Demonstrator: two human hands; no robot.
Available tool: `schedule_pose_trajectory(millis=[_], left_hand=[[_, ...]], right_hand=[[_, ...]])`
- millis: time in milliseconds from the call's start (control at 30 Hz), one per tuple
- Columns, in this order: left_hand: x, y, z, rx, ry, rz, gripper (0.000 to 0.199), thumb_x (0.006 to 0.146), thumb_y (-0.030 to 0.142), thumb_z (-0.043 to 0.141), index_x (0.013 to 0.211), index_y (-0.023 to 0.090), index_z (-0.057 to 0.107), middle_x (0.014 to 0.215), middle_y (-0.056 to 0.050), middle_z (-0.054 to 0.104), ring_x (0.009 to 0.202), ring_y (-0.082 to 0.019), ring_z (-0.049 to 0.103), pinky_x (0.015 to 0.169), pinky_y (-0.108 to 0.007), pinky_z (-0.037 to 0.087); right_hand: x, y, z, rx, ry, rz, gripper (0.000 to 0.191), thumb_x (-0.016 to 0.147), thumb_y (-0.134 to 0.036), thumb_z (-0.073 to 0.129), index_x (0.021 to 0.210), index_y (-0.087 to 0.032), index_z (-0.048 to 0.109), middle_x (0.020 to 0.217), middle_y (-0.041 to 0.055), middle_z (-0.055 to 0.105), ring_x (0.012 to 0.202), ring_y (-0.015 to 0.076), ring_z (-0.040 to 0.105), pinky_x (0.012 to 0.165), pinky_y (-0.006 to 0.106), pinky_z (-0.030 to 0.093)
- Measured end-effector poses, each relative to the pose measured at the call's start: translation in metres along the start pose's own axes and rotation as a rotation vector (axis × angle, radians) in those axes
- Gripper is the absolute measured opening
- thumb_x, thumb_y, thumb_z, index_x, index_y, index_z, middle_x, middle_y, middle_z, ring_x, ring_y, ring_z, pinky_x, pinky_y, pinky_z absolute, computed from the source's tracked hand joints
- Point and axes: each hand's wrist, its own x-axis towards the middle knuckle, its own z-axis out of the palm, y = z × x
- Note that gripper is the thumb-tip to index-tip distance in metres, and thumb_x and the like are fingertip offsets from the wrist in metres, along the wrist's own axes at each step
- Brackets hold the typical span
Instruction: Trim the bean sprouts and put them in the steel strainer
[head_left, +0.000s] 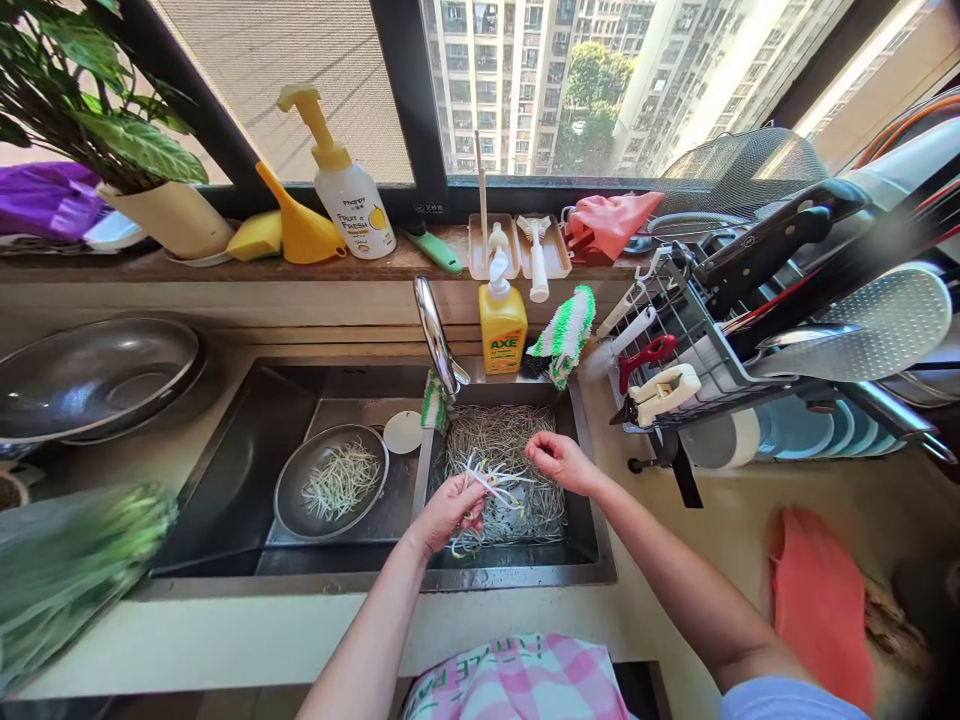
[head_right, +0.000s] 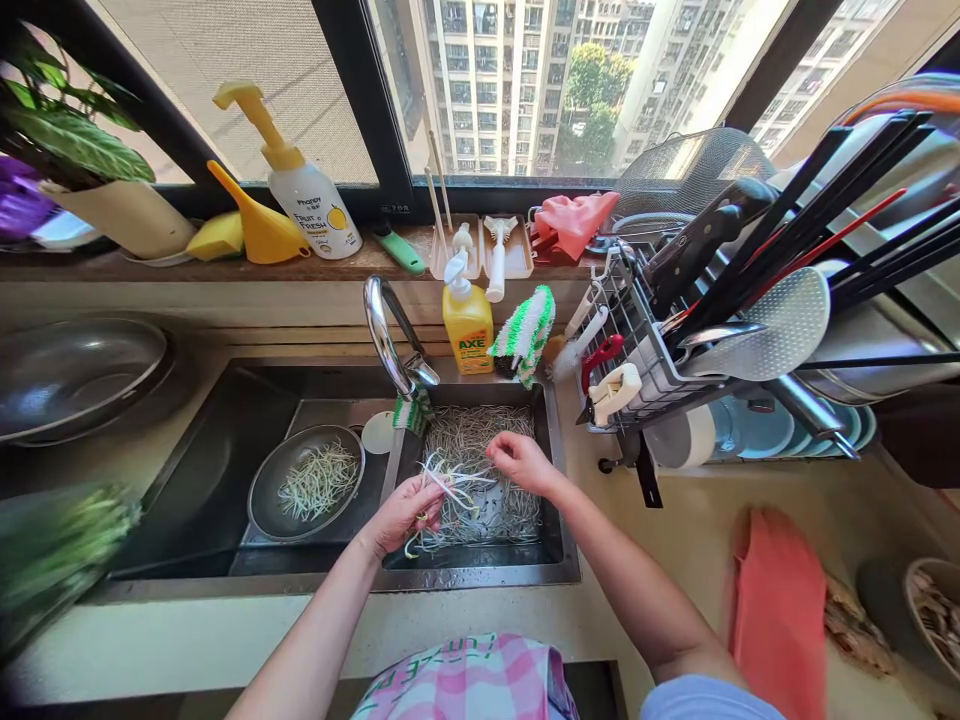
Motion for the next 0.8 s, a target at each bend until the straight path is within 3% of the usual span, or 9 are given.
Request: schedule_pose_trajectory(millis=[67, 133, 267, 367, 500, 567, 667, 733, 800], left_hand=[[0.000, 0.001, 0.000, 0.006, -0.002, -0.008, 0.030, 0.071, 0.045, 0.053, 0.072, 0.015, 0.050, 0.045, 0.009, 0.039, 0.033, -0.001, 0.027, 0.045, -0.020, 0.039], [-0.001, 0.002, 0.000, 0.020, -0.006, -0.019, 0.030, 0.071, 0.046, 0.053, 0.072, 0.016, 0.049, 0.045, 0.009, 0.039, 0.033, -0.001, 0.027, 0.045, -0.020, 0.039], [-0.002, 0.002, 0.000, 0.068, -0.021, -0.012, 0.030, 0.072, 0.045, 0.052, 0.074, 0.015, 0.049, 0.045, 0.009, 0.038, 0.034, -0.002, 0.027, 0.045, -0.020, 0.038], [0.000, 0.000, 0.000, 0.108, -0.036, -0.008, 0.031, 0.072, 0.046, 0.052, 0.071, 0.015, 0.047, 0.044, 0.009, 0.038, 0.035, -0.002, 0.028, 0.045, -0.020, 0.038], [0.000, -0.001, 0.002, 0.124, -0.047, -0.006, 0.031, 0.071, 0.045, 0.053, 0.069, 0.015, 0.046, 0.043, 0.009, 0.037, 0.035, -0.002, 0.028, 0.045, -0.020, 0.038], [-0.001, 0.000, 0.002, 0.123, -0.044, -0.006, 0.029, 0.072, 0.044, 0.053, 0.072, 0.015, 0.048, 0.043, 0.009, 0.037, 0.034, -0.002, 0.027, 0.045, -0.020, 0.038], [-0.003, 0.002, 0.002, 0.091, -0.025, 0.002, 0.028, 0.073, 0.043, 0.052, 0.075, 0.015, 0.048, 0.044, 0.009, 0.038, 0.034, -0.002, 0.027, 0.045, -0.021, 0.039], [-0.004, 0.002, 0.001, 0.049, -0.023, 0.007, 0.027, 0.073, 0.042, 0.052, 0.073, 0.016, 0.047, 0.044, 0.009, 0.038, 0.034, -0.002, 0.027, 0.045, -0.021, 0.039], [-0.004, 0.002, -0.001, 0.009, -0.025, 0.006, 0.028, 0.072, 0.042, 0.053, 0.069, 0.016, 0.045, 0.044, 0.009, 0.037, 0.033, -0.002, 0.026, 0.045, -0.021, 0.039]], right_hand=[[0.000, 0.000, -0.002, 0.149, -0.004, 0.078, 0.029, 0.074, -0.044, 0.050, 0.077, -0.015, 0.053, 0.059, -0.0038, 0.046, 0.046, 0.0053, 0.036, 0.041, 0.018, 0.026], [-0.001, 0.000, -0.006, 0.213, -0.098, 0.140, 0.033, 0.073, -0.048, 0.051, 0.078, -0.015, 0.054, 0.060, -0.0031, 0.047, 0.045, 0.0050, 0.037, 0.040, 0.017, 0.026], [-0.004, -0.002, -0.014, 0.101, -0.299, 0.197, 0.032, 0.068, -0.046, 0.056, 0.070, -0.014, 0.056, 0.056, -0.0034, 0.047, 0.046, 0.0054, 0.038, 0.042, 0.018, 0.031], [-0.004, 0.000, -0.013, 0.020, -0.361, 0.182, 0.026, 0.066, -0.040, 0.059, 0.069, -0.014, 0.057, 0.056, -0.0037, 0.048, 0.047, 0.0060, 0.039, 0.044, 0.018, 0.034], [-0.002, 0.008, -0.006, -0.101, -0.339, 0.085, 0.013, 0.065, -0.026, 0.057, 0.062, -0.014, 0.056, 0.054, -0.0040, 0.049, 0.048, 0.0058, 0.039, 0.045, 0.018, 0.031], [0.000, 0.010, -0.002, -0.108, -0.218, 0.044, 0.010, 0.065, -0.022, 0.055, 0.060, -0.014, 0.054, 0.052, -0.0049, 0.046, 0.048, 0.0051, 0.037, 0.044, 0.017, 0.028], [0.000, 0.011, 0.001, 0.066, -0.065, 0.090, 0.014, 0.070, -0.028, 0.052, 0.066, -0.015, 0.051, 0.055, -0.0052, 0.047, 0.045, 0.0045, 0.034, 0.042, 0.017, 0.025], [-0.003, 0.010, 0.000, 0.210, -0.138, 0.147, 0.021, 0.071, -0.037, 0.053, 0.072, -0.015, 0.052, 0.061, -0.0032, 0.052, 0.045, 0.0045, 0.037, 0.042, 0.017, 0.027], [-0.007, 0.009, -0.002, 0.286, -0.288, 0.179, 0.030, 0.069, -0.043, 0.056, 0.075, -0.014, 0.055, 0.068, -0.0007, 0.056, 0.047, 0.0049, 0.040, 0.043, 0.018, 0.029]])
